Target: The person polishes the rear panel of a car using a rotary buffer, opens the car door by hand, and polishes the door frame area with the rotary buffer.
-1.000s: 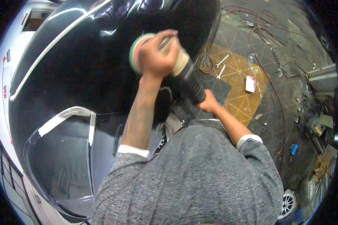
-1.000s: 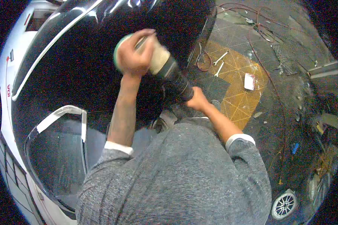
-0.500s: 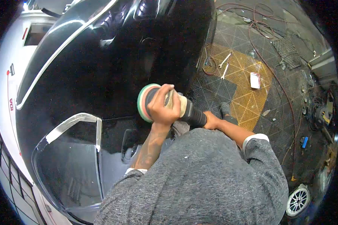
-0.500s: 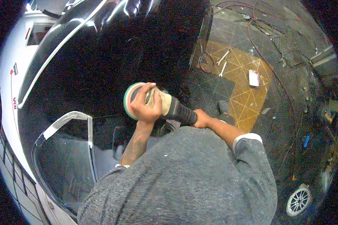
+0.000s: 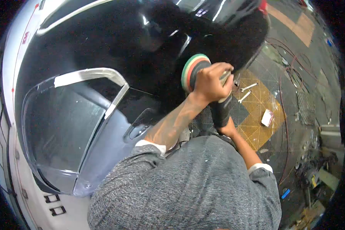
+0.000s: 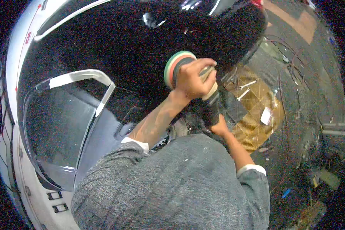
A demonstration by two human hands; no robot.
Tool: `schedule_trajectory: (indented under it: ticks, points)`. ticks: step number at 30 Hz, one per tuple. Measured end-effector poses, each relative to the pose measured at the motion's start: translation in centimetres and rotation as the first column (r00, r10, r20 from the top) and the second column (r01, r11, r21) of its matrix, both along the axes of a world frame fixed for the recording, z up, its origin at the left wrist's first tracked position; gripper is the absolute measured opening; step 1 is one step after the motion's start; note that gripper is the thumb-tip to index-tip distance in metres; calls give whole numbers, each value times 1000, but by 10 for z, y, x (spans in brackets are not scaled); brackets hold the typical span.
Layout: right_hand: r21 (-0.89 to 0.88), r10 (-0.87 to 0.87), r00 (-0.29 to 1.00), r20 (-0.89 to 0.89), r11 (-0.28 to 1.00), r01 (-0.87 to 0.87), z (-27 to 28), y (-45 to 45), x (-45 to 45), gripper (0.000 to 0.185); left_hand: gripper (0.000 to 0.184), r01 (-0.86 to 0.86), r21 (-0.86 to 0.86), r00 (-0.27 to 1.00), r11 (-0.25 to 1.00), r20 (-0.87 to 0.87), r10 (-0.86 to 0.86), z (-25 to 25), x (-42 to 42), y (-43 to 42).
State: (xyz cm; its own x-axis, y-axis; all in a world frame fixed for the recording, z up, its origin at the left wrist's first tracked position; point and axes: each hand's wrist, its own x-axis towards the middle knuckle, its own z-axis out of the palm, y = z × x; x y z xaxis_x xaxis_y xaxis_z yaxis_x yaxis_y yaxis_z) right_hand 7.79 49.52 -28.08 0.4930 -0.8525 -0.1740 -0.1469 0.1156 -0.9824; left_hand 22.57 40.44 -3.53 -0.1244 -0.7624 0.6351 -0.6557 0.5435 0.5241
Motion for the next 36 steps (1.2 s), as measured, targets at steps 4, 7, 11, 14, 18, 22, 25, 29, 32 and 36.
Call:
schedule_trajectory:
  ticks: [4, 7, 11, 14, 18, 22, 25, 29, 32, 36]
  points:
    - [16, 41, 995, -86, 999, -40, 44, 19, 7, 23, 21, -12, -143, 995, 990, -101, -3, 27, 51, 57]
    - [-58, 94, 986, -138, 993, -103, 67, 19, 6, 41, 26, -112, -115, 986, 987, -138, 96, 52, 82, 97]
    - [-120, 125, 952, -281, 979, -164, 126, 18, -6, 43, 24, -182, -55, 929, 982, -337, 154, 58, 91, 108]
    - [-84, 115, 948, -296, 986, -146, 130, 20, -9, 41, 25, -135, -62, 956, 989, -270, 114, 68, 94, 96]
    - [-118, 140, 906, -400, 972, -203, 168, 10, -13, 35, 25, -251, -75, 886, 965, -420, 197, 70, 103, 118]
    - [-142, 138, 877, -461, 964, -226, 189, -8, -20, 30, 29, -257, -54, 865, 965, -458, 205, 74, 102, 109]
    - [-201, 146, 823, -549, 933, -299, 196, -31, -29, 34, 28, -311, -108, 822, 944, -529, 210, 69, 101, 116]
    - [-132, 176, 795, -581, 943, -306, 150, -34, -43, 35, 26, -262, -122, 858, 957, -483, 173, 72, 97, 101]
    - [-199, 122, 937, -327, 960, -195, 138, -20, -26, 29, 21, -182, -105, 900, 978, -418, 123, 73, 86, 67]
    - [-160, 131, 892, -434, 962, -220, 161, 1, -9, 29, 19, -108, -33, 926, 994, -367, 89, 77, 76, 45]
